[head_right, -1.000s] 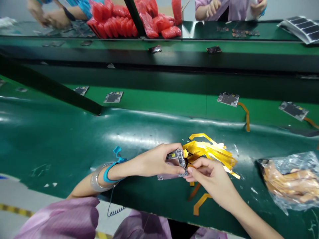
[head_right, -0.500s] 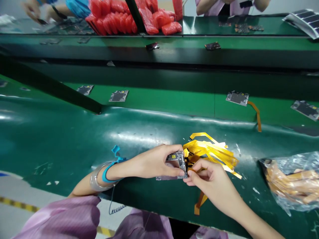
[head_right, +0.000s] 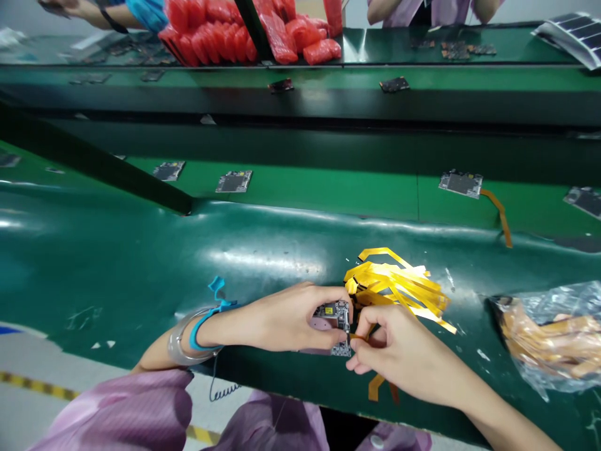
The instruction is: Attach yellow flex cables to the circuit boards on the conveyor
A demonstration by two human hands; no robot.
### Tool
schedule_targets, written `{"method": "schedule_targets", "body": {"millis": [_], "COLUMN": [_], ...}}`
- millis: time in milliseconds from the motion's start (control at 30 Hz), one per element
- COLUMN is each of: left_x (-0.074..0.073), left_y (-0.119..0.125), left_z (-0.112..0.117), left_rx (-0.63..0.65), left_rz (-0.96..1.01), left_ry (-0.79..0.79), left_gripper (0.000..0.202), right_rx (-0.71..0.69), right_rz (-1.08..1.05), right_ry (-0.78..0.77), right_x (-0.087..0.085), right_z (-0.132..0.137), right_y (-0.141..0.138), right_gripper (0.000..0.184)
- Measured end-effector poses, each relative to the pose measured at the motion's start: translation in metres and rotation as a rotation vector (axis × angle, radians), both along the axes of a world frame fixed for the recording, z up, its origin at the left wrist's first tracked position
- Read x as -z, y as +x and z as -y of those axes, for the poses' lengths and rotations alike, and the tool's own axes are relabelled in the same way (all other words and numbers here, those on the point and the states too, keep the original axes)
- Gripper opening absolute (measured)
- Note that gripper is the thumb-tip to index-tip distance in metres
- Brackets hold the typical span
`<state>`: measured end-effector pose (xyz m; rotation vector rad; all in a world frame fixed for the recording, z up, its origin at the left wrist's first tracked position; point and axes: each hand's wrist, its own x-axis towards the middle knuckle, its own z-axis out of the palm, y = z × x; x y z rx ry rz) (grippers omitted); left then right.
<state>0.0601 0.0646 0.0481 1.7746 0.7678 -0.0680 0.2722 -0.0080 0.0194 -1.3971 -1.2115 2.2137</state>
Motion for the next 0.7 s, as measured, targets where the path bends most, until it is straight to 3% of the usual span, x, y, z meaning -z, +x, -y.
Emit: {"method": "schedule_targets", "body": {"millis": [200,367,500,700], "left_x": [0.002,0.015,0.027,0.018], "left_y": [0.001,0.003,0.001,-0.001], "left_z": [0.001,0.004,0.0,-0.002], "left_rx": [-0.022,-0.088,-0.119,-0.169], "left_rz": [-0.009,-0.005,0.03,0.042], "left_ry": [-0.006,-0.024,-0.026,0.022], "left_gripper": [0.008,0.02,0.033,0.04], "right_rx": [0.015,0.009,-0.037,0.081], "right_rz": [-0.008,-0.027,-0.024,-0.047], "right_ry": [-0.021,-0.027,0.107,0.202], "right_x": [0.001,0.001,0.0,0.007], "right_z": [0.001,0.001,-0.003,-0.013], "right_y": [-0.001,-0.002,0.0,-0.003], "right_gripper": [0.026,0.032,0.028,0.034]}}
